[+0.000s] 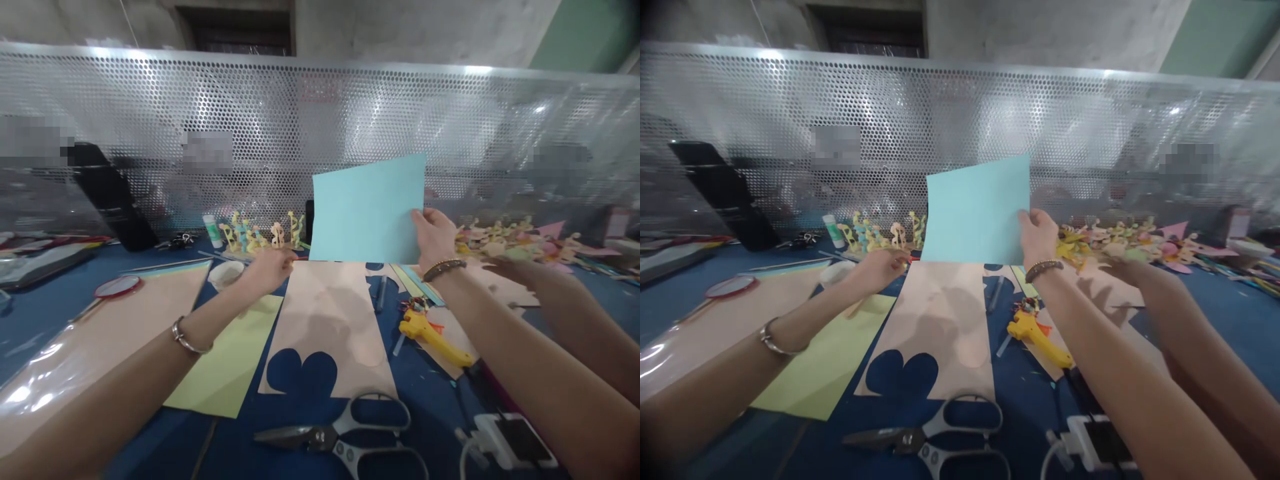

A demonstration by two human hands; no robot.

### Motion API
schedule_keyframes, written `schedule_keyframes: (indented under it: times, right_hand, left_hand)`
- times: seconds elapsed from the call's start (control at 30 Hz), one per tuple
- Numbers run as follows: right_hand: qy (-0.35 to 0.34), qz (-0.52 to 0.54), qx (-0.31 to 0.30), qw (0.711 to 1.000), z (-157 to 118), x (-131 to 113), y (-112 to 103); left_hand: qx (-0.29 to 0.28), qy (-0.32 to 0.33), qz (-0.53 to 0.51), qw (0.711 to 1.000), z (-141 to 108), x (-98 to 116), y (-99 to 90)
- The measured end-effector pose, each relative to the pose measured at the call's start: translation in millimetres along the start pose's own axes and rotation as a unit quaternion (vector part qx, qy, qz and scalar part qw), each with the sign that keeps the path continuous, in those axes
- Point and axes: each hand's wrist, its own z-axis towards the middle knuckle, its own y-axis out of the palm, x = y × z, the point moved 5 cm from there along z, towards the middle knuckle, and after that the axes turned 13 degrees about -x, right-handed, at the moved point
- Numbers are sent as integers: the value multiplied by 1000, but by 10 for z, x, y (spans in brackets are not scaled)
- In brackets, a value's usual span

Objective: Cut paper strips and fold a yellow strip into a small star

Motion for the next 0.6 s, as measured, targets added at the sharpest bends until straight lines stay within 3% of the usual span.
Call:
schedule_keyframes:
  times: [0.13, 0.3, 0.47, 0.6]
  right_hand:
    - [59, 40, -26, 997, -140, 174, 144]
    - [98, 83, -54, 990, -279, 277, 227]
    - [91, 107, -36, 989, -338, 228, 147]
    - [74, 97, -33, 992, -387, 166, 30]
  left_hand:
    - [-39, 63, -16, 997, -83, 171, 260]
    - [-13, 118, -19, 993, -299, 496, 424]
    - [-76, 200, -45, 976, -400, 1096, 599]
    - [-96, 200, -71, 972, -276, 1319, 759]
